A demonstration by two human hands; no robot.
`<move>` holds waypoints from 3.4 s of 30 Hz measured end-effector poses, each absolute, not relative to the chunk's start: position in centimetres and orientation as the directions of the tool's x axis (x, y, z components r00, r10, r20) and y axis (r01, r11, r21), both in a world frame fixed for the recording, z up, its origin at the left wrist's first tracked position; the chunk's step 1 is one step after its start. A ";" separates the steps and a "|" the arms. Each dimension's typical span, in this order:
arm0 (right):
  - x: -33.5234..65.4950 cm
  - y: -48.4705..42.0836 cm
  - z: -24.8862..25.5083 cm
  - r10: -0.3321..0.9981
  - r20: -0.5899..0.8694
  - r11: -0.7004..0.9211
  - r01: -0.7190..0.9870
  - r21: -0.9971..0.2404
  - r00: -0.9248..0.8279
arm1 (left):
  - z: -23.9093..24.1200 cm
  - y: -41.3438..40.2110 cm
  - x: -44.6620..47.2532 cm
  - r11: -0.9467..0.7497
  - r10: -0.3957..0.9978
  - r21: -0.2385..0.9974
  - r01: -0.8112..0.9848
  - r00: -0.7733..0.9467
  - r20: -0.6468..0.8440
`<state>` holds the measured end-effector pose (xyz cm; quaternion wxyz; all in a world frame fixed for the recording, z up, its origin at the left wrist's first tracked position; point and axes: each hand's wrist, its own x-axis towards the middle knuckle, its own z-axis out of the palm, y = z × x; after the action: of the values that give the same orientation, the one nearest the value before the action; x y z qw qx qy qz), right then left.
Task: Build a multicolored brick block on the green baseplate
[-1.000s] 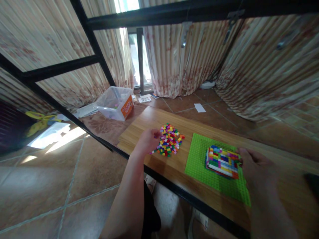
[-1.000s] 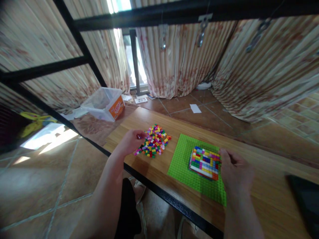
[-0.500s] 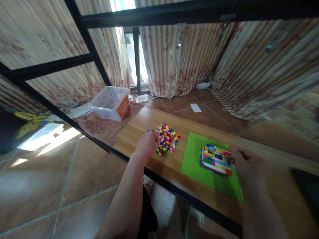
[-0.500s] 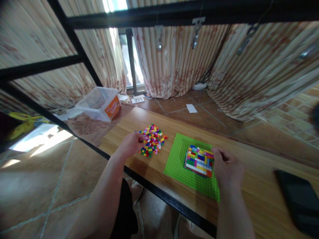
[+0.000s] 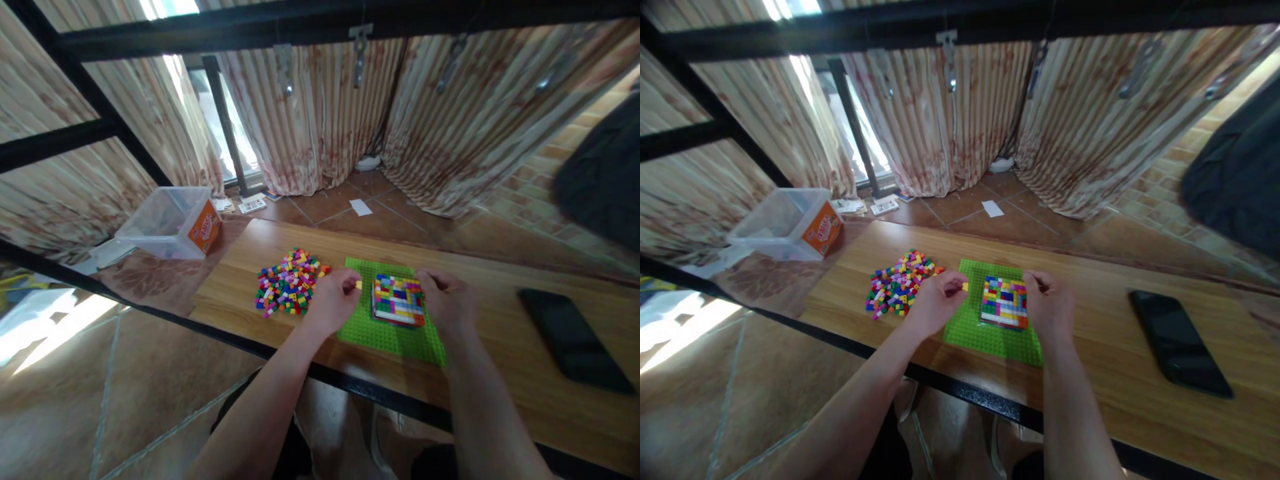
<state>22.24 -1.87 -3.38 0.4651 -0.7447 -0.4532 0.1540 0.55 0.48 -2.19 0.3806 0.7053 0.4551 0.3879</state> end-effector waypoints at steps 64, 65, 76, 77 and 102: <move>22.7 -3.0 -3.1 0.885 0.167 -0.130 0.575 -0.808 0.435 | -3.6 2.1 5.0 -0.122 0.981 0.974 0.189 0.169 0.091; 22.6 -3.0 -3.1 0.885 0.165 -0.132 0.576 -0.807 0.435 | -3.4 1.9 5.0 -0.145 0.981 0.966 0.214 0.161 0.111; 22.1 -3.1 -2.6 0.889 0.171 -0.142 0.610 -0.780 0.425 | -2.7 0.8 5.7 -0.145 0.988 0.936 0.321 0.099 0.119; 22.1 -3.1 -2.6 0.889 0.170 -0.144 0.609 -0.780 0.426 | -2.7 0.9 5.8 -0.137 0.989 0.942 0.305 0.103 0.110; 22.0 -3.2 -2.6 0.893 0.173 -0.137 0.618 -0.774 0.415 | -3.6 1.5 5.4 -0.154 0.977 0.980 0.129 0.168 0.131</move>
<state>22.01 -3.19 -2.56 0.4090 -0.7348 -0.5142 0.1682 5.35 1.46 -3.63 0.4644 0.6070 0.4553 0.4566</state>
